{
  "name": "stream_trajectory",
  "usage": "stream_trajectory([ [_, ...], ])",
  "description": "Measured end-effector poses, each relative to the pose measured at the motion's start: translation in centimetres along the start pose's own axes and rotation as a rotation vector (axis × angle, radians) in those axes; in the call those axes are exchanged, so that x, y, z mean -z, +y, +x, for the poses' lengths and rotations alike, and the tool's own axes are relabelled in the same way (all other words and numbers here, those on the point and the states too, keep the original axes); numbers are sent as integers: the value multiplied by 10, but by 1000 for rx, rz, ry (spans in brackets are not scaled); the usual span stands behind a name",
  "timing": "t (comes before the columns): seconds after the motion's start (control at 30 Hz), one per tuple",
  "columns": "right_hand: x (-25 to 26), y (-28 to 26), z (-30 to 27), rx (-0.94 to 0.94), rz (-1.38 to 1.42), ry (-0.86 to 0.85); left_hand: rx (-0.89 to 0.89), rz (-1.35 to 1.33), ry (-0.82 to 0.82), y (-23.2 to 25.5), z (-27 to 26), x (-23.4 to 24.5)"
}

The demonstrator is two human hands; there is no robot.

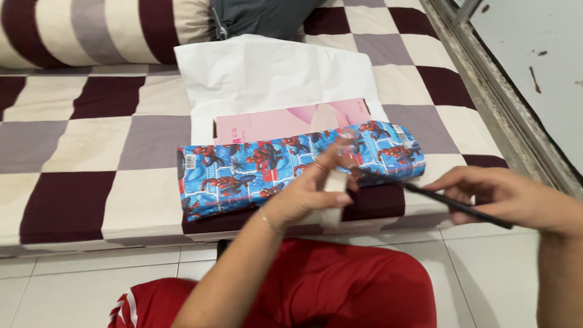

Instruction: The person wraps a rectangular box with Spider-Man themed wrapping paper on a checkered bed. They fold the paper, secure it with clear tape, and trim excess paper with scissors.

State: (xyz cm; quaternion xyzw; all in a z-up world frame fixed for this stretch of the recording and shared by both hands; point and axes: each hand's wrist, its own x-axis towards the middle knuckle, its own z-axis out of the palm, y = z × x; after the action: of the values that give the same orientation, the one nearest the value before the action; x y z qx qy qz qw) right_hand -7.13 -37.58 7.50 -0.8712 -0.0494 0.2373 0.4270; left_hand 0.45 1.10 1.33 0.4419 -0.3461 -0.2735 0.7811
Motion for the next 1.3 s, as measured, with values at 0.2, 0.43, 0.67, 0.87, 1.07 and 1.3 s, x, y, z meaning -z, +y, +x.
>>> stream_trajectory([
  [0.2,48,78,38,82,124,637,-240,688,685,92,-91,119],
  [0.43,35,171,102,-176,-861,934,154,1484,1111,73,-196,246],
  [0.67,6,-8,106,217,-68,826,-352,1510,1011,81,-161,226],
  [0.87,-71,-151,131,584,563,186,-436,1539,463,55,-77,93],
  [1.07,-108,-190,144,460,646,-144,-467,1527,392,51,-51,52],
  [1.3,-106,-176,156,413,570,-90,-513,1646,462,44,-47,56],
])
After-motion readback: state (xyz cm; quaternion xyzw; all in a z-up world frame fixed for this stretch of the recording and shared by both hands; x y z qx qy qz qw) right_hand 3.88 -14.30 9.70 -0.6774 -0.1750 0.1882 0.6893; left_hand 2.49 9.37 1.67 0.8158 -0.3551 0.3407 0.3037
